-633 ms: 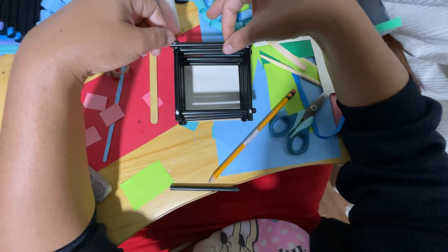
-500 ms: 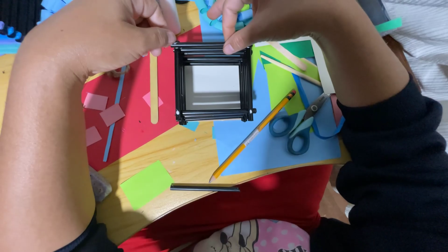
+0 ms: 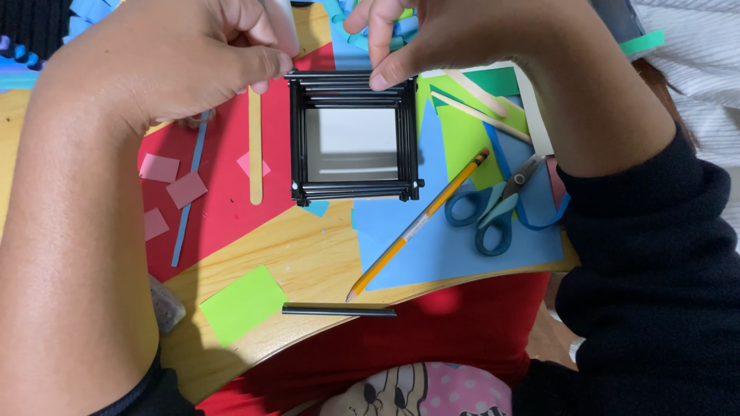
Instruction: Assembling a decorative frame by gluing popsicle sticks onto a rectangular base.
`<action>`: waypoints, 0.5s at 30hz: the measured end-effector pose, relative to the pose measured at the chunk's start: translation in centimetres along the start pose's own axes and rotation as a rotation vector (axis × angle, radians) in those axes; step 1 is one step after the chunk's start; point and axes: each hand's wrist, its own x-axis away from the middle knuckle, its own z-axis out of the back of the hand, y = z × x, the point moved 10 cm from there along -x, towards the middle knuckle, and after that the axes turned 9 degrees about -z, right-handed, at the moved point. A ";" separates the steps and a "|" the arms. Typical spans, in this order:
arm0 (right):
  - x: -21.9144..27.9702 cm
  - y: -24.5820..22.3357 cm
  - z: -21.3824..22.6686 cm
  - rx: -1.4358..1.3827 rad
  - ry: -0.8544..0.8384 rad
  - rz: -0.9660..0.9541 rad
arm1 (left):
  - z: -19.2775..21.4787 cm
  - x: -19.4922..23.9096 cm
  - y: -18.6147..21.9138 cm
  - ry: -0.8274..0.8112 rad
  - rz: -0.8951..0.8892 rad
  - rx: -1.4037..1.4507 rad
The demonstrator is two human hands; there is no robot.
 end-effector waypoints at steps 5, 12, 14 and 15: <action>0.3 -0.4 0.2 0.034 0.002 -0.051 | 0.2 0.1 -0.1 0.016 0.035 -0.026; 0.2 -0.4 0.2 0.027 0.005 -0.024 | 0.2 0.4 -0.1 0.014 0.075 -0.009; 0.2 -0.5 0.2 0.043 0.009 0.014 | 0.1 0.3 0.0 -0.001 0.057 -0.014; 0.2 -0.5 0.2 0.043 0.009 0.015 | 0.1 0.2 -0.1 -0.001 0.057 -0.014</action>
